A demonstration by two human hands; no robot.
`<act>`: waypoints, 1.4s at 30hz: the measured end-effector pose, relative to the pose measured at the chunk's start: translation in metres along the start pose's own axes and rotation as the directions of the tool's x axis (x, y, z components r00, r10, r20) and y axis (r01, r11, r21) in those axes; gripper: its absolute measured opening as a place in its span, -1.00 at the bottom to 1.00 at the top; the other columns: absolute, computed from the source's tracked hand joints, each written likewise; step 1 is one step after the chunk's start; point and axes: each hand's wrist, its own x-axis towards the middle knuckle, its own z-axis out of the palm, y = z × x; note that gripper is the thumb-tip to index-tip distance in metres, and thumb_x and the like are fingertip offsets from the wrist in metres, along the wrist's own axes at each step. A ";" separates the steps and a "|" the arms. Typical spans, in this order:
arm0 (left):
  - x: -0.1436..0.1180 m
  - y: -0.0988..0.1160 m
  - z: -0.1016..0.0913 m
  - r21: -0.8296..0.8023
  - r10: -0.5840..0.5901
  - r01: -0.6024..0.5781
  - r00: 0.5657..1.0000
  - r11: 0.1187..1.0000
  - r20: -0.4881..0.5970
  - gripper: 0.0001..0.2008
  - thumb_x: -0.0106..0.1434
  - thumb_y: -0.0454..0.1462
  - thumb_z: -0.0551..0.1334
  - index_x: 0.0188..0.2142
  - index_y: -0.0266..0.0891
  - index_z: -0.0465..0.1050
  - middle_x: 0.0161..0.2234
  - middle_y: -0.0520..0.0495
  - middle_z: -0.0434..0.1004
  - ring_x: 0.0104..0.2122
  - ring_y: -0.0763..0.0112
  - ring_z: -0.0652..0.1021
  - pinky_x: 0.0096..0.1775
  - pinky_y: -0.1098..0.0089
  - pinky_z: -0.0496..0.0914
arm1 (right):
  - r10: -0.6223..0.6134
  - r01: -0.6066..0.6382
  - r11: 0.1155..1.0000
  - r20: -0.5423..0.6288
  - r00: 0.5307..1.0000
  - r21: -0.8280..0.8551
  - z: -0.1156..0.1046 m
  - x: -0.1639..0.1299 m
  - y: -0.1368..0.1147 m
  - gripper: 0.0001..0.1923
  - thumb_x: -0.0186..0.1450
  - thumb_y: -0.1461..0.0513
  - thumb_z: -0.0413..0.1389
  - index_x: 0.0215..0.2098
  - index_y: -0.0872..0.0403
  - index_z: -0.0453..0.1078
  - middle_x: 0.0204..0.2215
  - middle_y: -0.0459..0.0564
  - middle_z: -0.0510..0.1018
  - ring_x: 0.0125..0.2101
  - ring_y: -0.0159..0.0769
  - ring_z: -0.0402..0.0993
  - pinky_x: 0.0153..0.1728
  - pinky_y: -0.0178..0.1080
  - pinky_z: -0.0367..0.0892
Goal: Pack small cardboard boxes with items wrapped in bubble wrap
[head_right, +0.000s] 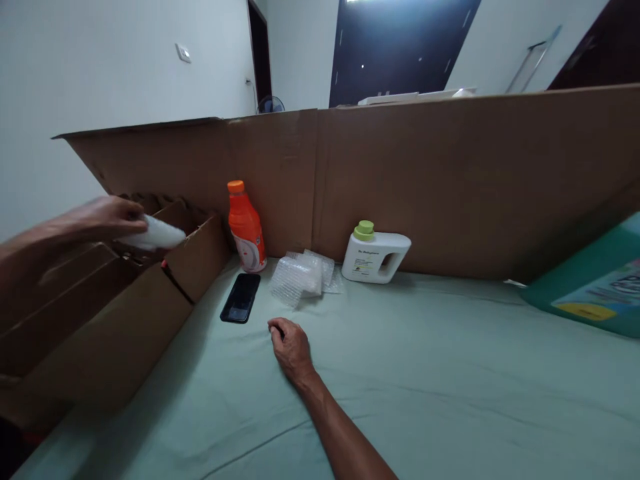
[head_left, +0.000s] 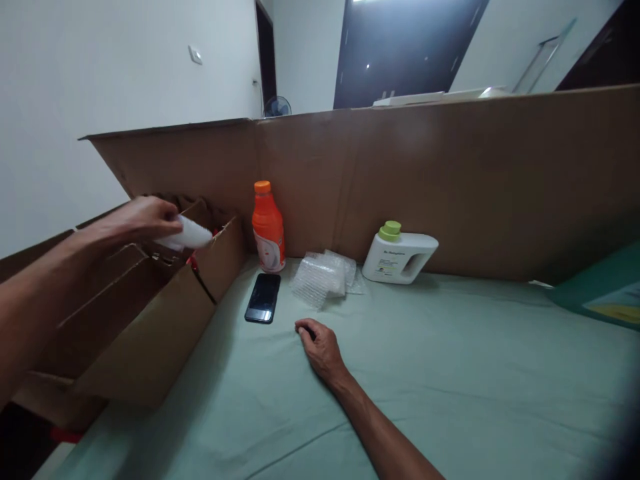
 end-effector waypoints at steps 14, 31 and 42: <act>-0.062 0.128 0.141 0.071 0.576 -0.663 0.693 0.745 0.434 -0.47 0.19 -0.22 0.36 0.14 -0.25 0.40 0.00 -0.22 0.58 -0.05 0.15 0.57 -0.08 0.28 0.42 | 0.005 -0.004 1.000 0.019 1.000 -0.012 -0.002 0.004 0.000 -0.68 0.26 0.13 -0.01 -0.29 0.04 0.57 -0.30 0.06 0.70 -0.28 -0.13 0.61 -0.17 -0.15 0.45; 0.058 -0.101 0.003 0.320 -0.269 0.149 0.888 0.936 0.372 -0.69 0.36 -0.15 0.27 0.03 -0.25 0.44 0.00 -0.13 0.51 -0.09 0.25 0.57 -0.09 0.16 0.53 | 0.057 -0.057 0.996 0.001 0.998 -0.071 -0.012 0.015 0.011 -0.60 0.18 -0.05 0.09 -0.32 0.04 0.61 -0.31 0.07 0.72 -0.27 -0.05 0.68 -0.16 -0.16 0.57; 0.094 -0.110 0.033 0.325 -0.206 0.058 0.873 0.944 0.441 -0.64 0.38 -0.14 0.24 0.11 -0.23 0.39 0.10 -0.17 0.45 0.02 0.17 0.53 0.01 0.06 0.48 | -0.002 0.000 0.995 -0.014 1.000 -0.101 -0.012 0.013 0.025 -0.61 0.20 -0.05 0.11 -0.32 0.02 0.64 -0.32 0.04 0.72 -0.31 -0.11 0.69 -0.19 -0.21 0.59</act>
